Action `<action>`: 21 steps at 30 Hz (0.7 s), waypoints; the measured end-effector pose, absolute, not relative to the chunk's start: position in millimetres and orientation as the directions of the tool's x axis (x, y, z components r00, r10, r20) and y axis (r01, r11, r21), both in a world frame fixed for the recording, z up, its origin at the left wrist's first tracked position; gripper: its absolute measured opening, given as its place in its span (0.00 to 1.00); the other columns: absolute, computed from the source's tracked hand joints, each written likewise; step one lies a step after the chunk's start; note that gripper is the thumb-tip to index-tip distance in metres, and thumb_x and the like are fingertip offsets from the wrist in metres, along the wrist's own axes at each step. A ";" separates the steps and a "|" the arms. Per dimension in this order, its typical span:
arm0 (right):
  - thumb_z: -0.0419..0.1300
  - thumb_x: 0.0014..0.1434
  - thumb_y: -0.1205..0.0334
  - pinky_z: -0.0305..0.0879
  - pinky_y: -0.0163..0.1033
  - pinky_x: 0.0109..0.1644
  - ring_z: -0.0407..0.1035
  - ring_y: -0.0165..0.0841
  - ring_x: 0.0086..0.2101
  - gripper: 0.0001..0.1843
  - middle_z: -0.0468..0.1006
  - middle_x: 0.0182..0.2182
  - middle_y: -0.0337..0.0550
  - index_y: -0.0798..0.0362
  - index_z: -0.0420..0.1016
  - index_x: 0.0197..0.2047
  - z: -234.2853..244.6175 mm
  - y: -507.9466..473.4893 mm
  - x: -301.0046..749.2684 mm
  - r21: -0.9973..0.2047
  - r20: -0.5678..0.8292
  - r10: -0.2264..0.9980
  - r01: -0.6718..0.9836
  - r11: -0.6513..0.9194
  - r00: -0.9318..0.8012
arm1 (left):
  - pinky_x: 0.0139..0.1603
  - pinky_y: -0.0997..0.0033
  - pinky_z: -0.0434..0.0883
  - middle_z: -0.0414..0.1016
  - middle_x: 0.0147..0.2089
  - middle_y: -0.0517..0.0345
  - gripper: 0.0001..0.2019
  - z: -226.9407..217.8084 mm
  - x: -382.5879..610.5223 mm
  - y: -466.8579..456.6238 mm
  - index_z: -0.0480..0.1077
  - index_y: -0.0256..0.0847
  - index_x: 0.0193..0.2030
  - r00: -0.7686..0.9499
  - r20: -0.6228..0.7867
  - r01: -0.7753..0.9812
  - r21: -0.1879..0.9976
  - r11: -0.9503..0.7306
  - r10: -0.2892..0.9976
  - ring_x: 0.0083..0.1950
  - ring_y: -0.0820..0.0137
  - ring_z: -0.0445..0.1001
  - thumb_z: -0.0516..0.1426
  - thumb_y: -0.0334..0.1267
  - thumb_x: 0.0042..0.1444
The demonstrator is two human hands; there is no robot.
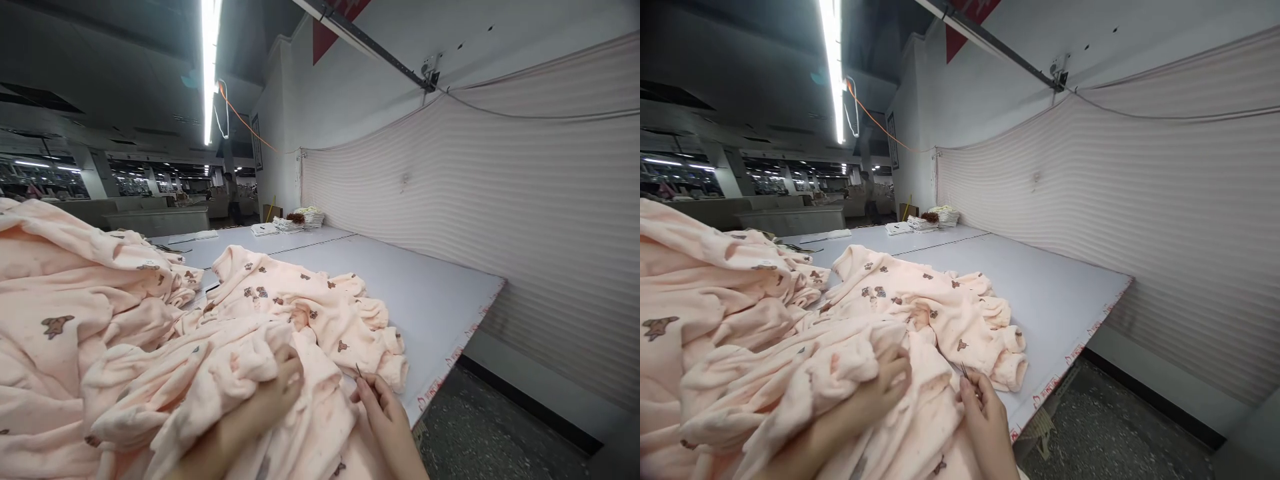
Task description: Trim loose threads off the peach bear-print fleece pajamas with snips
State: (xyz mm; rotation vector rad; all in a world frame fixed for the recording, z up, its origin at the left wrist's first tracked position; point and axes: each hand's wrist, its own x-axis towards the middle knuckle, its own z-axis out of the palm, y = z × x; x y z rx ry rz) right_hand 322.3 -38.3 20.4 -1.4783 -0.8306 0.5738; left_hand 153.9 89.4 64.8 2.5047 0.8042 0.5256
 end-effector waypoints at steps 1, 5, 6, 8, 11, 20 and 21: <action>0.56 0.57 0.43 0.61 0.33 0.39 0.67 0.35 0.33 0.19 0.73 0.27 0.38 0.51 0.72 0.33 13.4 -41.6 324.9 -0.991 0.100 0.787 0.130 0.025 0.608 | 0.57 0.59 0.61 0.71 0.50 0.50 0.07 65.5 151.8 92.2 0.69 0.41 0.36 0.774 0.210 0.422 0.533 -0.733 0.598 0.52 0.61 0.68 0.51 0.35 0.54; 0.59 0.53 0.42 0.62 0.33 0.35 0.65 0.34 0.30 0.20 0.69 0.25 0.36 0.53 0.71 0.30 -14.0 -46.2 324.8 -1.000 0.024 0.824 0.002 0.028 0.567 | 0.56 0.53 0.62 0.73 0.45 0.52 0.08 63.1 154.5 91.3 0.72 0.42 0.35 0.830 0.166 0.368 0.555 -0.746 0.532 0.48 0.57 0.69 0.57 0.33 0.46; 0.60 0.52 0.42 0.62 0.33 0.34 0.64 0.33 0.30 0.20 0.69 0.24 0.36 0.53 0.71 0.30 -18.0 -45.9 322.8 -0.999 0.027 0.816 -0.020 0.047 0.577 | 0.57 0.51 0.61 0.73 0.44 0.51 0.05 62.4 156.3 90.0 0.72 0.42 0.31 0.839 0.169 0.359 0.541 -0.761 0.517 0.49 0.56 0.69 0.56 0.32 0.46; 0.61 0.51 0.44 0.63 0.33 0.35 0.65 0.33 0.30 0.19 0.70 0.26 0.37 0.54 0.72 0.31 -22.2 -46.1 319.1 -0.996 0.046 0.787 -0.029 0.081 0.616 | 0.61 0.52 0.57 0.73 0.49 0.51 0.05 66.1 154.1 93.2 0.71 0.43 0.29 0.820 0.202 0.325 0.605 -0.727 0.535 0.54 0.55 0.66 0.54 0.32 0.48; 0.61 0.50 0.50 0.64 0.34 0.40 0.68 0.35 0.34 0.15 0.74 0.29 0.39 0.53 0.73 0.33 -24.7 -49.4 318.1 -0.996 0.077 0.740 0.020 0.086 0.669 | 0.56 0.60 0.65 0.76 0.44 0.54 0.08 89.1 127.8 118.8 0.70 0.44 0.37 0.619 0.170 0.132 0.940 -0.315 0.767 0.50 0.59 0.71 0.55 0.40 0.51; 0.55 0.57 0.55 0.64 0.34 0.37 0.68 0.35 0.32 0.11 0.74 0.28 0.38 0.53 0.72 0.31 -6.5 -27.1 309.9 -0.964 0.203 0.795 0.261 0.059 0.572 | 0.28 0.76 0.66 0.72 0.22 0.62 0.14 112.5 98.1 119.2 0.76 0.42 0.28 0.726 -0.018 0.360 0.862 -0.357 0.687 0.27 0.66 0.70 0.60 0.50 0.45; 0.55 0.59 0.54 0.64 0.34 0.38 0.68 0.34 0.32 0.11 0.74 0.28 0.38 0.53 0.71 0.33 -0.3 -22.4 305.1 -0.966 0.223 0.786 0.239 0.098 0.577 | 0.29 0.75 0.64 0.73 0.25 0.62 0.12 107.9 109.4 107.1 0.75 0.43 0.29 0.758 -0.014 0.411 0.787 -0.461 0.652 0.29 0.65 0.70 0.62 0.49 0.44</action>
